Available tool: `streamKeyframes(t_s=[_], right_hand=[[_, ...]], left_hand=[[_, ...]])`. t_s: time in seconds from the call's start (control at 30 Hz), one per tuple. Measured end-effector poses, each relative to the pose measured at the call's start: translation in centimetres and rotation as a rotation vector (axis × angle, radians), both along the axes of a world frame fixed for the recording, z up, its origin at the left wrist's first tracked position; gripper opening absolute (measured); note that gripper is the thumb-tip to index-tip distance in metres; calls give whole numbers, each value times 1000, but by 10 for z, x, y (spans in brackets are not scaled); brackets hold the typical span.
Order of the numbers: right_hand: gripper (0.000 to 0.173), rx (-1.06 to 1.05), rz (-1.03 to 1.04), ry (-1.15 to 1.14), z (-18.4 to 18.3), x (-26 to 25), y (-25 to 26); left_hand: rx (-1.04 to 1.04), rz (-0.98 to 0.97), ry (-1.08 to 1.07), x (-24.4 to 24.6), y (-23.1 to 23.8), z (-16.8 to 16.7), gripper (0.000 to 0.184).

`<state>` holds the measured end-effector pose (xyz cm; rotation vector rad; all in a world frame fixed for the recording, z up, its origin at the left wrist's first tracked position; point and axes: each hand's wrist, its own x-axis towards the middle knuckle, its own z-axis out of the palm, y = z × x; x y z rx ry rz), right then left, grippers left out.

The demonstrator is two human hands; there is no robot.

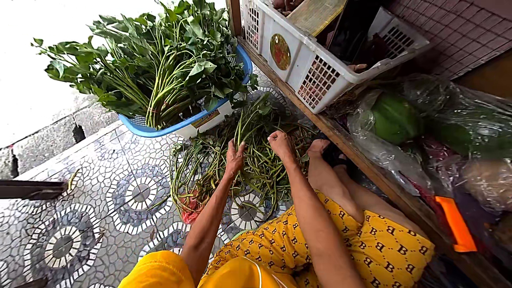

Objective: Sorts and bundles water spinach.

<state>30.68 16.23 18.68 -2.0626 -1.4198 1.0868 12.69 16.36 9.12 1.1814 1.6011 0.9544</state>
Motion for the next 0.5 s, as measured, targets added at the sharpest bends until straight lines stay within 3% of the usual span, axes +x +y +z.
streamKeyframes(t_s=[0.13,0.2,0.3,0.4,0.5], right_hand=[[62,-368,-79,498,-50,-24,12],[61,-408,-160,720,-64,-36,7],[42,-234,-356,979,-68,-47,4],[45,-199,-443,1006,-66,-45,7],[39,-208,-478,967,-68,-41,8]], left_hand=[[49,38,-509,1,-34,-11,31],[22,-21,-608,2,-47,-19,28],[16,-79,-615,2,-58,-26,28],[35,-60,-537,2,-57,-23,26],[42,3,-464,1,-50,-22,18]])
